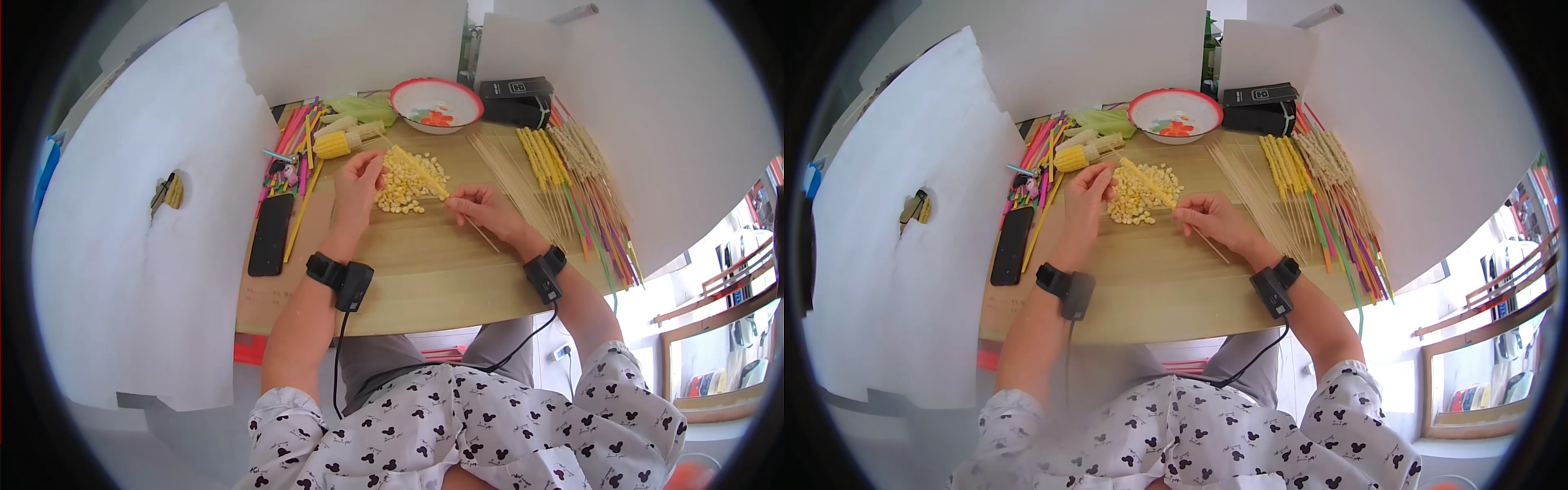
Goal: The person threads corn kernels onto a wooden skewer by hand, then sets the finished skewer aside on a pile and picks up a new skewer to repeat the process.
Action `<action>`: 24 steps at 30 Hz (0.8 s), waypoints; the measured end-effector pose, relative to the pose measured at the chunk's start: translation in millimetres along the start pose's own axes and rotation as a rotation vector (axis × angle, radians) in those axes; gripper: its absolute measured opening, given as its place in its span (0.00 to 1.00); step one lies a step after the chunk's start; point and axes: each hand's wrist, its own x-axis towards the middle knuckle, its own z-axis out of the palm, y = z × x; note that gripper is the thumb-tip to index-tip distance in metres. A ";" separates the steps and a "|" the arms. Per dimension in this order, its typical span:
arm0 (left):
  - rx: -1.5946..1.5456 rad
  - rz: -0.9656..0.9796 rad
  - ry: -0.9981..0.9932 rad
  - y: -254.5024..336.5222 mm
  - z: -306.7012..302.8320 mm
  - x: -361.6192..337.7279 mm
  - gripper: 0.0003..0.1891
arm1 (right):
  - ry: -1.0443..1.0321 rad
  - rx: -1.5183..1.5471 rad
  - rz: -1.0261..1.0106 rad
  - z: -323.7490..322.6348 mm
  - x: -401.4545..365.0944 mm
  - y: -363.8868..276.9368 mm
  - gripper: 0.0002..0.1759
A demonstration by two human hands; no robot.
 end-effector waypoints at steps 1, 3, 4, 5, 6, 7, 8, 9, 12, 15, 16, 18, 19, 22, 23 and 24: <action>0.138 0.087 0.010 -2.2 -3.5 2.9 0.08 | 0.022 0.014 -0.021 -3.6 0.9 0.5 0.10; 0.278 0.174 0.015 -6.9 -9.9 8.1 0.08 | 0.058 0.033 -0.013 -8.6 3.0 1.6 0.10; 0.428 0.250 0.026 -8.3 -12.0 10.1 0.08 | 0.090 0.051 -0.005 -9.9 3.3 1.1 0.10; 0.578 0.327 0.037 -9.9 -14.2 11.9 0.08 | 0.094 0.052 -0.006 -10.7 2.9 0.5 0.10; 0.579 0.326 0.033 -11.6 -16.7 13.3 0.08 | 0.120 0.038 0.007 -10.8 2.4 -0.6 0.10; 0.619 0.337 0.022 -10.8 -17.4 13.1 0.08 | 0.146 0.023 0.021 -10.8 2.1 -1.3 0.10; 0.658 0.348 0.012 -9.9 -18.5 12.7 0.08 | 0.147 0.025 0.022 -11.3 2.2 -0.7 0.10; 0.659 0.346 0.011 -8.7 -19.9 12.6 0.08 | 0.156 -0.001 0.030 -11.9 2.5 0.1 0.10; 0.831 0.379 -0.063 -5.2 -25.7 14.2 0.08 | 0.152 -0.002 0.051 -13.3 2.9 2.2 0.10; 0.858 0.306 -0.184 -5.3 -30.6 15.9 0.08 | 0.135 0.013 0.056 -15.0 3.4 5.6 0.10; 0.899 0.271 -0.219 -0.3 -28.7 13.0 0.07 | 0.131 0.002 0.048 -15.2 3.5 6.1 0.10; 0.940 0.234 -0.253 5.7 -25.4 8.1 0.07 | 0.139 0.001 0.037 -14.5 3.3 5.7 0.10; 0.961 0.251 -0.293 6.9 -24.0 5.9 0.07 | 0.147 0.001 0.025 -14.0 3.1 5.3 0.09; 1.011 0.293 -0.336 0.4 -23.6 4.6 0.07 | 0.146 -0.022 0.026 -13.4 3.2 3.8 0.08; 1.039 0.319 -0.339 -2.8 -24.0 5.2 0.07 | 0.147 -0.018 0.024 -12.5 2.6 2.1 0.08; 1.044 0.321 -0.340 -5.4 -24.8 5.5 0.07 | 0.157 -0.070 0.015 -10.6 1.0 -0.7 0.08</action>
